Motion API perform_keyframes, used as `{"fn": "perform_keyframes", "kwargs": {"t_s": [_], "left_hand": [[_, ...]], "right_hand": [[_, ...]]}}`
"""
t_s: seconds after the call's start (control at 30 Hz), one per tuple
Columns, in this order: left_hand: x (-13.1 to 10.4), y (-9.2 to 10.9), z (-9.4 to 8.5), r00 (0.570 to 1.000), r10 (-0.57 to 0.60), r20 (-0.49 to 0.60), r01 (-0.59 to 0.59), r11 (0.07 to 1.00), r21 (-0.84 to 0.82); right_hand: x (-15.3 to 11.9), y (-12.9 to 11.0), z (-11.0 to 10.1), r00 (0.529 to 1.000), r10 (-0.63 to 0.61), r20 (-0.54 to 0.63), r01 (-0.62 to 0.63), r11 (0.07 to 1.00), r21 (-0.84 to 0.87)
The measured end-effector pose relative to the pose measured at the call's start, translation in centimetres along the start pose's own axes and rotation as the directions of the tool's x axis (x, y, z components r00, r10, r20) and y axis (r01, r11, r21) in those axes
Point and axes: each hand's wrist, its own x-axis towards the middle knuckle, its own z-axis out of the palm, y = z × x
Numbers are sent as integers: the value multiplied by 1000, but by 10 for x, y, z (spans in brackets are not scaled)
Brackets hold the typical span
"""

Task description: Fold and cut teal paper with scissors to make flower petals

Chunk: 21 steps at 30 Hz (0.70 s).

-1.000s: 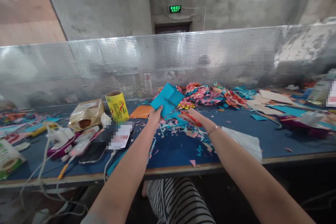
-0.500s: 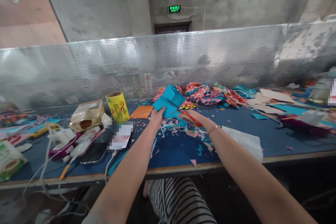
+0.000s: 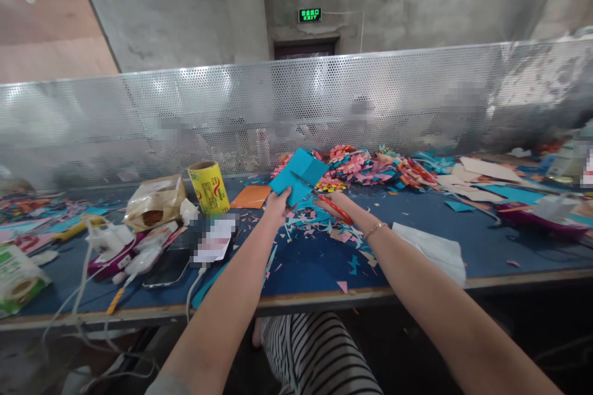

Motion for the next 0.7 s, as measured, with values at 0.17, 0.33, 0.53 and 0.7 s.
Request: {"fn": "perform_keyframes", "kwargs": {"t_s": [0.17,0.33,0.53,0.7], "left_hand": [[-3,3,2,1000,-17,-17,17,1000,1],[-9,5,7,1000,-27,-1,27,999,26],[-15,5,12,999,-32,27,31,998,48],[-12,6,10,998,-49,38,47,998,52]], "right_hand": [[1,4,-1,999,-11,43,6,995,97],[0,10,-6,987,-113,115,93,982,166],[-8,5,-5,987,-131,98,112,977,180],[1,7,-3,985,-170,0,170,985,28]]}}
